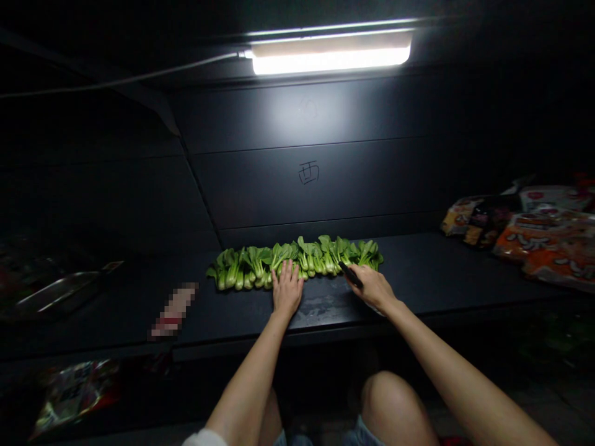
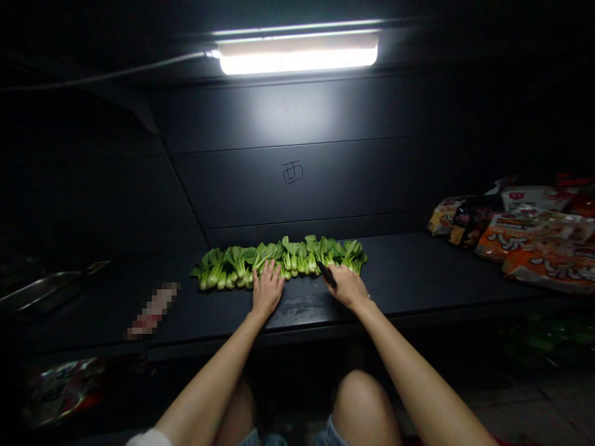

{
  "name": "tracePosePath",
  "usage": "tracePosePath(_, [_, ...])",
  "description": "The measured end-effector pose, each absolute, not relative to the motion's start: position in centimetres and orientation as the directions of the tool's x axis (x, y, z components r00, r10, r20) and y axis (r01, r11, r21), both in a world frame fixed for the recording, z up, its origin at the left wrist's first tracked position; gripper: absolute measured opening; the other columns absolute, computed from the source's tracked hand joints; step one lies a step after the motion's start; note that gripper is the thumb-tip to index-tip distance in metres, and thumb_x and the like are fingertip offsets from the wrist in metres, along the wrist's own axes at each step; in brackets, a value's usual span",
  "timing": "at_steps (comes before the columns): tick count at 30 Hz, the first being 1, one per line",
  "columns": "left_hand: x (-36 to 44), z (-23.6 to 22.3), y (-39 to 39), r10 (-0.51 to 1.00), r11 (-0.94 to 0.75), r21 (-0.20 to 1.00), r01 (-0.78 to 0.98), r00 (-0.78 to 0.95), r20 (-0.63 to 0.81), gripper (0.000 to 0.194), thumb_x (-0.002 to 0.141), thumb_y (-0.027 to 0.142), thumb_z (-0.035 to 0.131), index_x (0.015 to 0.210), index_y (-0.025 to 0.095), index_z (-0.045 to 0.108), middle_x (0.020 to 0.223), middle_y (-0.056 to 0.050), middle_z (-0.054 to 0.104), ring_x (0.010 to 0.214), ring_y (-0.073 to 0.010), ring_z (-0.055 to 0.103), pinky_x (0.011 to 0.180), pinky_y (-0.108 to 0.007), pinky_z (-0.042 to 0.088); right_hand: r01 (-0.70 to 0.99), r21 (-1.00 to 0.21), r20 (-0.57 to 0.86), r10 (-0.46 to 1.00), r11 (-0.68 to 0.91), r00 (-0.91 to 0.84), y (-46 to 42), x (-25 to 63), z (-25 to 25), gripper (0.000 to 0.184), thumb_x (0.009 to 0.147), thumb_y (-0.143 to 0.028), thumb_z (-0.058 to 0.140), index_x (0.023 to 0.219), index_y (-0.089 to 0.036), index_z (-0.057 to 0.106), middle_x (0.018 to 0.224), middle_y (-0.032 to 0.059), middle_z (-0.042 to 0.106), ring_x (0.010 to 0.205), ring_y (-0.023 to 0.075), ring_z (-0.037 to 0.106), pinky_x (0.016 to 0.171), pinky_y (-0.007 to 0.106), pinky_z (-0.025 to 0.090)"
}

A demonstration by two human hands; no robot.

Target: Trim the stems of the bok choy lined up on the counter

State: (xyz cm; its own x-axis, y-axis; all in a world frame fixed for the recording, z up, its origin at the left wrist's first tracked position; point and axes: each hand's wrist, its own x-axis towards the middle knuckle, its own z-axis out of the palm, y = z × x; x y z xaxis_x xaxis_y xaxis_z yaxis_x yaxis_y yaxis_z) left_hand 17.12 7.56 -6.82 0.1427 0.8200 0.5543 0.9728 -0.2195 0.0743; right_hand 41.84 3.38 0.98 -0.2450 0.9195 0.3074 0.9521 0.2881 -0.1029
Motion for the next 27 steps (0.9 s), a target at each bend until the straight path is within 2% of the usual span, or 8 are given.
tracePosePath(9, [17.3, -6.7, 7.4, 0.815, -0.224, 0.073, 0.972, 0.146, 0.56, 0.047, 0.095, 0.035, 0.033, 0.137, 0.02, 0.048, 0.15, -0.009, 0.035, 0.142, -0.0255, 0.025, 0.116, -0.057, 0.014, 0.951, -0.158, 0.378, 0.906, 0.265, -0.19, 3.3, 43.7, 0.8, 0.029, 0.093, -0.034, 0.043, 0.111, -0.02, 0.06, 0.106, 0.009, 0.068, 0.098, 0.0206, 0.062, 0.078, 0.027, 0.044])
tracePosePath(27, [17.3, -6.6, 7.4, 0.817, -0.224, 0.067, 0.972, 0.15, 0.556, 0.047, 0.095, 0.034, 0.031, 0.136, 0.019, 0.049, 0.15, -0.009, 0.035, 0.142, -0.0253, 0.026, 0.116, -0.056, 0.012, 0.963, -0.134, 0.322, 0.929, 0.235, -0.182, 2.8, 45.1, 1.4, 0.029, 0.092, -0.034, 0.044, 0.112, -0.02, 0.06, 0.107, 0.0097, 0.068, 0.1, 0.0215, 0.062, 0.08, 0.028, 0.044])
